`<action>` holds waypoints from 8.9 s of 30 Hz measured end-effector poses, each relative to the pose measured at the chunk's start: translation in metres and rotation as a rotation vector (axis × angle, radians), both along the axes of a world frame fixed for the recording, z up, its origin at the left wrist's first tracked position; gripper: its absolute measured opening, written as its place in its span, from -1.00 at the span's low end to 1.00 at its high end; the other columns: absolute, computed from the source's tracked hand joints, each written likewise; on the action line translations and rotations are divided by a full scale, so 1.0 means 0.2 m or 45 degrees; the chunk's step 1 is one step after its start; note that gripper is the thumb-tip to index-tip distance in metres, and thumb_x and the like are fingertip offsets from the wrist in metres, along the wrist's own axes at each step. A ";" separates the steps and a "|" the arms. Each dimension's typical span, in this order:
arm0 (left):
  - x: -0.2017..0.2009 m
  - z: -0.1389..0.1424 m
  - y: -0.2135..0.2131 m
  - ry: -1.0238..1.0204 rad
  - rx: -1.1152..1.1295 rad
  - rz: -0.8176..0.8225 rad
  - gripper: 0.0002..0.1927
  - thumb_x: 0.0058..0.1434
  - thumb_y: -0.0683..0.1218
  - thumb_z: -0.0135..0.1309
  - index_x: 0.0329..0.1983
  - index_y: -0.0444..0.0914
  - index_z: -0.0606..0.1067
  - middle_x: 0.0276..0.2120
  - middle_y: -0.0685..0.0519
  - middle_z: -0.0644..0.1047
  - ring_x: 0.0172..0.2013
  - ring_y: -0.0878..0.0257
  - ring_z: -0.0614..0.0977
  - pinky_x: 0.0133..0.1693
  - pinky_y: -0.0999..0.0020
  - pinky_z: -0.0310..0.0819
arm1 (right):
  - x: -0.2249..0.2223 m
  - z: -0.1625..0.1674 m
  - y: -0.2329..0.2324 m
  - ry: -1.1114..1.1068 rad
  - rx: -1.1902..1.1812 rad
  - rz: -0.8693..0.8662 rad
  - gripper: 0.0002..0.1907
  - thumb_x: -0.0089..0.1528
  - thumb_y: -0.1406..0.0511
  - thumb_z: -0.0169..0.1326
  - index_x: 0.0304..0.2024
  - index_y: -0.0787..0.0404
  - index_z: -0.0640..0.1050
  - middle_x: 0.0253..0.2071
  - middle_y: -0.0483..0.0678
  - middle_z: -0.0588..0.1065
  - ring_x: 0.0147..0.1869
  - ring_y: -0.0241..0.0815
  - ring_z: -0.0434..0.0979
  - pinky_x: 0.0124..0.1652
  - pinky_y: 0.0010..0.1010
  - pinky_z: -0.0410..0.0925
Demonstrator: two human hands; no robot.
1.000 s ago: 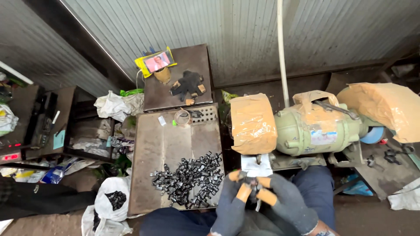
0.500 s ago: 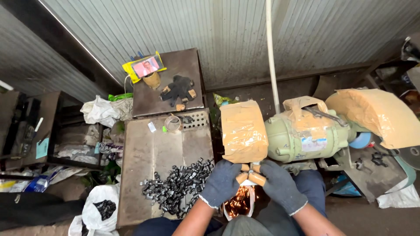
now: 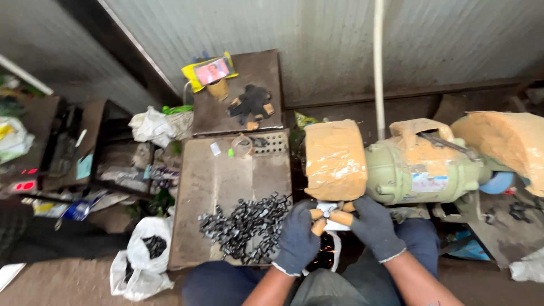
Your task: The person sits at a bench grinder and sharpens small black metal parts one at a time, holding each piece against the spinning wheel with both hands as sparks fly, then places the ground piece onto a growing pile on the metal table and picks up the next piece.
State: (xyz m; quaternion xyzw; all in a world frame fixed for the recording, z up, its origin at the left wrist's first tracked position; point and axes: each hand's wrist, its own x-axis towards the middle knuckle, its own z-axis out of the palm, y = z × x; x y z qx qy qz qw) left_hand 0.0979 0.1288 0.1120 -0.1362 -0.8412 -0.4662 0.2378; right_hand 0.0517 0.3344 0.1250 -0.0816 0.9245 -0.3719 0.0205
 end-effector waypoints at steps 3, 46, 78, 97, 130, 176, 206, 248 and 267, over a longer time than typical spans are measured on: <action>0.17 -0.06 0.03 0.068 -0.023 0.067 -0.67 0.14 -0.17 0.23 -0.02 -0.27 0.49 -0.01 -0.18 0.50 -0.02 -0.17 0.54 0.00 -0.02 0.42 | 0.07 -0.01 0.03 0.018 0.000 0.078 -0.57 -0.05 0.03 0.36 -0.31 0.21 0.69 -0.36 0.01 0.58 -0.27 -0.02 0.63 -0.28 -0.25 0.41; -0.22 0.17 -0.02 -0.182 -0.068 -0.443 -0.65 0.21 -0.06 0.17 0.02 -0.31 0.53 -0.07 -0.18 0.57 -0.04 -0.14 0.57 -0.02 0.01 0.45 | 0.10 0.11 0.00 0.137 0.150 0.014 -0.67 0.15 0.13 0.21 -0.08 0.12 0.63 -0.18 -0.01 0.52 -0.15 0.04 0.58 -0.23 -0.19 0.43; 0.36 -0.47 -0.17 -0.507 -0.307 0.100 -0.74 0.20 -0.15 0.08 -0.03 -0.25 0.51 -0.04 -0.18 0.53 -0.05 -0.16 0.54 -0.02 -0.01 0.42 | 0.43 -0.15 0.17 0.127 0.090 0.027 -0.64 -0.03 0.12 0.36 -0.29 0.20 0.65 -0.31 -0.03 0.56 -0.22 -0.02 0.61 -0.24 -0.31 0.42; 0.26 0.30 -0.05 0.093 -0.371 -0.265 -0.62 0.30 -0.09 0.06 0.19 -0.21 0.42 0.07 -0.15 0.47 -0.10 -0.09 0.56 -0.09 0.06 0.46 | 0.30 0.21 -0.02 -0.178 -0.318 0.242 -0.61 0.15 0.17 0.20 0.00 0.18 0.63 -0.16 -0.04 0.66 -0.09 -0.19 0.69 -0.07 -0.37 0.47; 0.02 -0.04 -0.01 -0.063 -0.125 -0.020 -0.69 0.11 -0.20 0.11 -0.05 -0.25 0.47 -0.04 -0.20 0.49 -0.04 -0.20 0.50 -0.01 -0.03 0.38 | 0.01 0.01 -0.02 0.063 -0.163 -0.014 -0.60 -0.01 0.05 0.35 -0.30 0.18 0.65 -0.31 -0.02 0.60 -0.27 -0.06 0.65 -0.24 -0.30 0.45; -0.24 0.11 -0.05 -0.129 -0.088 -0.457 -0.66 0.19 -0.08 0.17 0.01 -0.29 0.54 -0.11 -0.16 0.58 -0.09 -0.15 0.58 -0.05 0.02 0.44 | 0.07 0.13 -0.01 0.057 0.054 0.083 -0.64 0.15 0.15 0.20 -0.01 0.04 0.66 -0.26 0.01 0.54 -0.15 0.04 0.60 -0.22 -0.20 0.43; 0.31 -0.56 -0.21 -0.654 -0.275 0.400 -0.56 0.03 -0.13 0.16 0.03 -0.21 0.45 -0.01 -0.21 0.50 -0.01 -0.20 0.54 0.00 -0.04 0.39 | 0.49 -0.19 0.23 -0.003 0.110 -0.115 -0.65 -0.01 0.10 0.39 -0.33 0.19 0.67 -0.39 -0.04 0.56 -0.34 -0.09 0.59 -0.29 -0.32 0.41; -0.19 0.00 -0.06 -0.185 -0.248 -0.394 -0.75 0.21 -0.11 0.16 -0.10 -0.30 0.46 -0.16 -0.20 0.46 -0.08 -0.20 0.49 -0.01 -0.05 0.37 | -0.04 0.00 0.04 0.065 0.011 0.163 -0.61 0.08 0.11 0.27 -0.11 0.15 0.65 -0.19 0.06 0.58 -0.12 0.05 0.61 -0.20 -0.22 0.43; 0.31 -0.34 -0.14 -0.638 -0.041 0.321 -0.65 0.16 -0.08 0.19 -0.02 -0.27 0.44 -0.01 -0.16 0.49 -0.03 -0.14 0.56 -0.01 -0.02 0.44 | 0.43 -0.19 0.19 0.164 0.113 -0.069 -0.63 -0.02 0.13 0.34 -0.25 0.20 0.66 -0.36 -0.03 0.53 -0.33 -0.05 0.55 -0.31 -0.32 0.38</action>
